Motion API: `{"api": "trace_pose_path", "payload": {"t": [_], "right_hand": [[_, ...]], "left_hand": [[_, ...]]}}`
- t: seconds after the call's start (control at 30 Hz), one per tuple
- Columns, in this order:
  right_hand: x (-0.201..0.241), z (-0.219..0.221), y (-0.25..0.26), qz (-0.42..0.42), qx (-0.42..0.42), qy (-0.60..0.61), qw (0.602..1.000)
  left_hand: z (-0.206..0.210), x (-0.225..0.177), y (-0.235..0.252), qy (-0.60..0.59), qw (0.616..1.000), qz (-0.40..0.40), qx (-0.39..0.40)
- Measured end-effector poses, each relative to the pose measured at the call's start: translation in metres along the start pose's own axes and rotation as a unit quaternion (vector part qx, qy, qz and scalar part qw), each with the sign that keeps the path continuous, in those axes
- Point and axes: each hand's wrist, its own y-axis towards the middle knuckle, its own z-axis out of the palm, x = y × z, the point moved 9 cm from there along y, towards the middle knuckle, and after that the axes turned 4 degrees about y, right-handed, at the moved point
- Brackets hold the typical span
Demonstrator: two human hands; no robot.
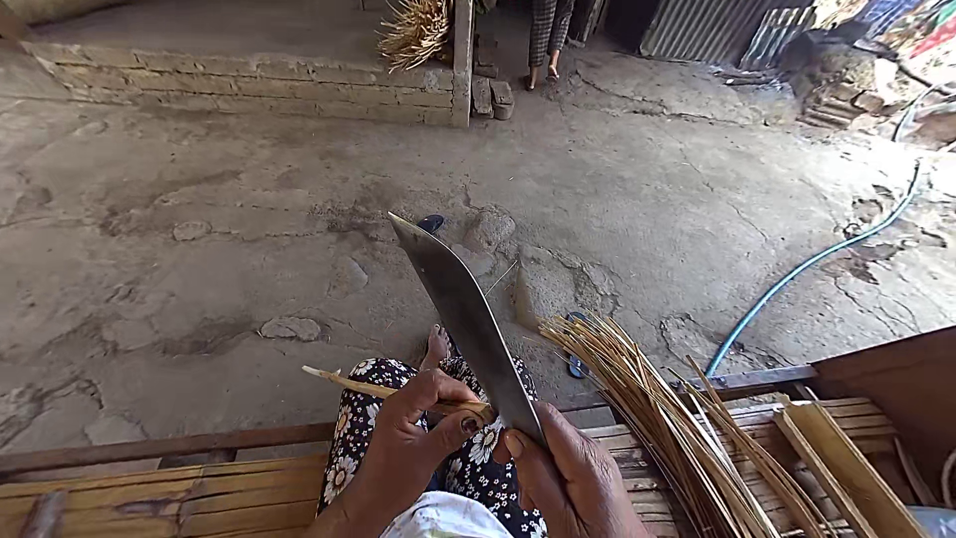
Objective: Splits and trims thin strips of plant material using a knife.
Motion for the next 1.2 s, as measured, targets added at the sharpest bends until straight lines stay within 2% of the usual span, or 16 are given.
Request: {"api": "trace_pose_path", "payload": {"t": [0.3, 1.2], "right_hand": [[-0.001, -0.0052, -0.004, 0.002, -0.009, -0.065, 0.998], [0.0041, -0.0056, -0.0014, -0.012, -0.011, -0.063, 0.998]], "left_hand": [[0.0091, 0.0048, -0.0006, 0.001, 1.0, -0.013, 0.003], [0.0083, 0.0014, -0.0003, -0.012, 1.0, -0.008, 0.005]]}}
